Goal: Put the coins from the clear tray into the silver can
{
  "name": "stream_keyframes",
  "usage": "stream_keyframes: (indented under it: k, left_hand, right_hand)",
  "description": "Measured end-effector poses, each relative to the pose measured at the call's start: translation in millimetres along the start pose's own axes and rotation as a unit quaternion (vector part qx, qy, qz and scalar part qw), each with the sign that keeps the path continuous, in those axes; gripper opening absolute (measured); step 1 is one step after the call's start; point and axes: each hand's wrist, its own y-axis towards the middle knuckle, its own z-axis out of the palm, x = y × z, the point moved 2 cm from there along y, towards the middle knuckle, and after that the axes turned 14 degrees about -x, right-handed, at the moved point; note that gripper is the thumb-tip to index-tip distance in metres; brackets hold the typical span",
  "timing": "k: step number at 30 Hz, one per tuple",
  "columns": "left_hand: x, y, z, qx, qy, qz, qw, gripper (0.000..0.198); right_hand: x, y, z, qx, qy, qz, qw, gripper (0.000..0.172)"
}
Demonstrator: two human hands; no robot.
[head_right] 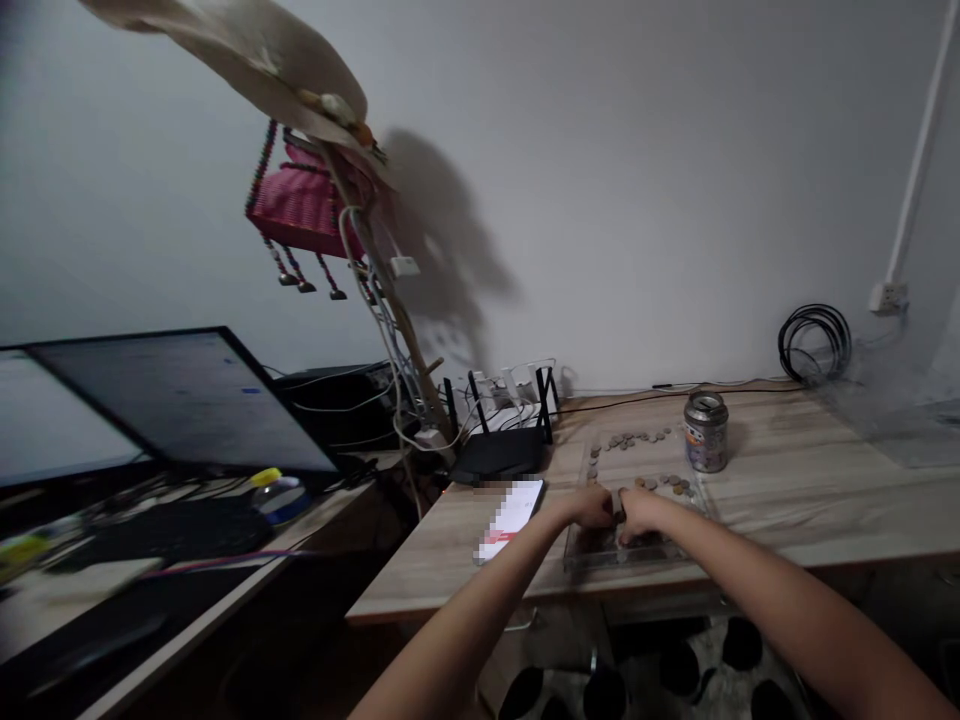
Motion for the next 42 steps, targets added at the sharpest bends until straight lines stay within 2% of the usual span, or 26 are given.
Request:
stream_keyframes:
  k: [4, 7, 14, 21, 26, 29, 31, 33, 35, 37, 42]
  left_hand:
    - [-9.2, -13.6, 1.0, 0.045, 0.049, -0.01, 0.998, 0.012]
    - [-13.3, -20.5, 7.0, 0.056, 0.081, -0.019, 0.995, 0.01]
    - [-15.0, -22.7, 13.0, 0.036, 0.095, -0.011, 0.995, 0.011]
    - [-17.5, -24.6, 16.9, 0.061, 0.066, -0.001, 0.996, 0.012]
    - [-18.4, -31.8, 17.3, 0.092, 0.015, -0.033, 0.995, 0.016]
    - [-13.9, -31.0, 19.3, 0.078, -0.068, -0.072, 0.992, 0.019]
    - [-8.9, -25.9, 21.2, 0.045, -0.205, -0.136, 0.968, 0.017]
    - [-5.4, -17.8, 22.1, 0.007, -0.356, -0.198, 0.913, 0.011]
    - [-6.1, -8.6, 20.7, -0.016, -0.454, -0.228, 0.861, 0.009]
    - [-11.2, 0.1, 16.8, -0.013, -0.49, -0.233, 0.84, 0.007]
    - [-25.4, 17.5, 3.7, 0.016, -0.561, -0.251, 0.789, 0.019]
  right_hand:
    - [-0.8, -5.3, 0.6, 0.052, -0.021, 0.015, 0.998, 0.026]
    - [0.4, -7.2, 1.5, 0.064, -0.018, 0.026, 0.997, 0.024]
    - [5.5, -10.7, 1.5, 0.076, -0.011, 0.062, 0.995, 0.019]
    - [-5.4, -14.5, -8.1, 0.129, 0.025, 0.115, 0.985, 0.021]
    - [-12.3, -15.1, -8.0, 0.171, 0.072, 0.123, 0.975, 0.017]
    - [-13.1, -13.0, -6.7, 0.157, 0.102, 0.122, 0.975, 0.016]
    - [-14.3, -8.2, -10.1, 0.116, 0.125, 0.124, 0.978, 0.015]
    - [-16.5, -0.3, -17.5, 0.053, 0.15, 0.123, 0.98, 0.013]
    - [-18.6, 9.7, -26.3, -0.011, 0.174, 0.118, 0.978, 0.014]
    - [-19.3, 20.4, -32.7, -0.063, 0.194, 0.11, 0.973, 0.017]
    - [-14.9, 41.9, -36.1, -0.17, 0.208, 0.087, 0.959, 0.023]
